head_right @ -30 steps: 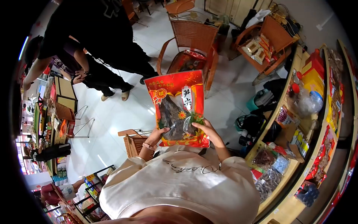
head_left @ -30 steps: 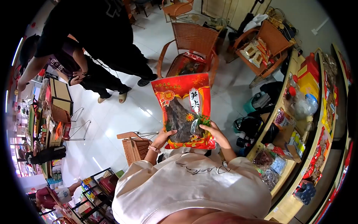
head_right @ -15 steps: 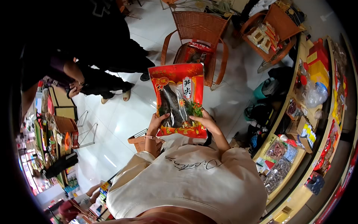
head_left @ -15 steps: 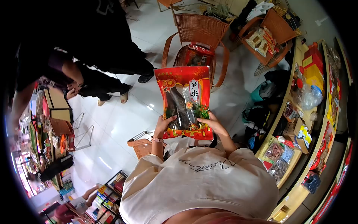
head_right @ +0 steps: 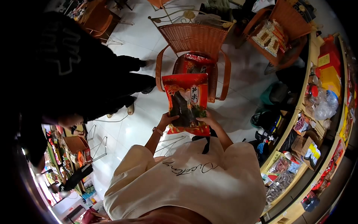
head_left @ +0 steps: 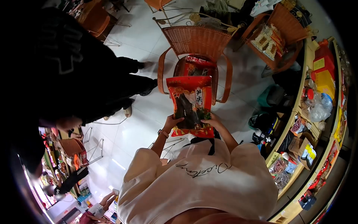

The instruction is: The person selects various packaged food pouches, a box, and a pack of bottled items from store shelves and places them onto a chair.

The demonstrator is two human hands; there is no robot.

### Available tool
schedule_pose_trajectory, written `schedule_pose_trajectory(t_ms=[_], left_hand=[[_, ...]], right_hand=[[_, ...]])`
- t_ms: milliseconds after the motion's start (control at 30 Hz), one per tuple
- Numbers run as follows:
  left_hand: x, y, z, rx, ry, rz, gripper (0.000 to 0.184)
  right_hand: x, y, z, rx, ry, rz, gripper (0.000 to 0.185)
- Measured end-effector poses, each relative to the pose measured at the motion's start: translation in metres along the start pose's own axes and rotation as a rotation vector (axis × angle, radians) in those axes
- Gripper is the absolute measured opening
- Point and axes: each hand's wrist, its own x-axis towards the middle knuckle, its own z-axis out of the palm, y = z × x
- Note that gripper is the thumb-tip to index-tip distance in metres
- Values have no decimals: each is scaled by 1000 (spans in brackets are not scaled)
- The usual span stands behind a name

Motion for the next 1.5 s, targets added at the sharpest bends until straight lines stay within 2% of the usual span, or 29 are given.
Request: schedule_pose_trajectory(t_ms=[67, 100, 200, 267, 333, 400, 467, 500, 600, 633, 733, 767, 867, 933, 1000, 1033, 1067, 1100, 1133, 1167, 1200, 1233, 1267, 1300, 1333, 1367, 1400, 1467, 1500], left_hand=[[60, -11, -5, 54, -92, 55, 38], [88, -14, -5, 56, -87, 51, 37], [162, -7, -4, 113, -100, -28, 44], [180, 42, 5, 167, -137, 97, 58], [229, 38, 5, 224, -153, 236, 58], [236, 91, 13, 384, -137, 104, 62], [296, 40, 5, 385, -55, 328, 64], [321, 12, 3, 197, -122, 398, 56], [323, 32, 15, 466, 22, 252, 43], [365, -2, 3, 1105, -327, 205, 30], [335, 5, 15, 1100, -351, 876, 23], [330, 7, 16, 1113, -395, 1082, 24], [311, -13, 33, 831, -397, 747, 22], [291, -19, 33, 1043, -427, 781, 24], [266, -11, 36, 1085, -427, 517, 32], [256, -13, 31, 1085, -461, 620, 32], [247, -21, 32, 896, -386, 569, 31], [251, -39, 24, 954, -449, 429, 31], [224, -10, 22, 1011, -503, 610, 31], [207, 8, 25, 1008, -487, 254, 31], [202, -2, 15, 929, -474, 322, 33], [237, -60, -6, 874, -547, 411, 32], [217, -43, -10, 804, -523, 283, 28], [206, -21, -12, 1394, -699, 575, 24], [233, -60, -36, 1296, -799, 917, 24], [238, -70, -39, 1123, -702, 410, 26], [231, -62, -45, 1107, -709, 328, 28], [203, -33, -52, 829, -606, 161, 27], [195, -18, -52, 772, -593, -5, 27]], right_hand=[[37, 7, -22, -53, -18, -46, 69], [64, 20, -35, -89, -10, 56, 68], [132, 43, -69, -215, 57, 100, 63], [136, -14, -80, -227, 18, 78, 61], [159, -32, -94, -302, 67, 154, 62], [185, -37, -105, -290, 95, 219, 58], [200, -44, -108, -145, 153, 193, 47], [216, -29, -105, -213, 300, 53, 44], [264, 27, -127, -126, 258, 34, 46], [269, 31, -126, 49, 246, 109, 50], [246, -17, -114, -81, 186, 183, 44], [250, -4, -116, -135, 186, 173, 42], [246, 13, -128, -306, 206, 151, 38], [226, 2, -134, -424, 242, 158, 37], [202, -3, -141, -463, 320, 111, 34], [194, 2, -146, -452, 359, 105, 33], [185, 3, -149, -439, 402, 98, 32], [172, -6, -150, -348, 413, 126, 30], [154, -17, -151, -253, 426, 152, 28], [137, -24, -151, -157, 438, 176, 27], [131, -12, -156, -224, 495, 161, 26], [130, 8, -163, -291, 554, 152, 26], [120, 22, -164, -355, 613, 151, 25], [86, 8, -153, -349, 658, 118, 26], [74, 20, -149, -356, 719, 98, 26], [69, 44, -147, -359, 785, 78, 26], [60, 64, -137, -356, 854, 65, 26], [26, 69, -105, -295, 908, 67, 26], [7, 77, -86, -261, 935, 74, 26]])
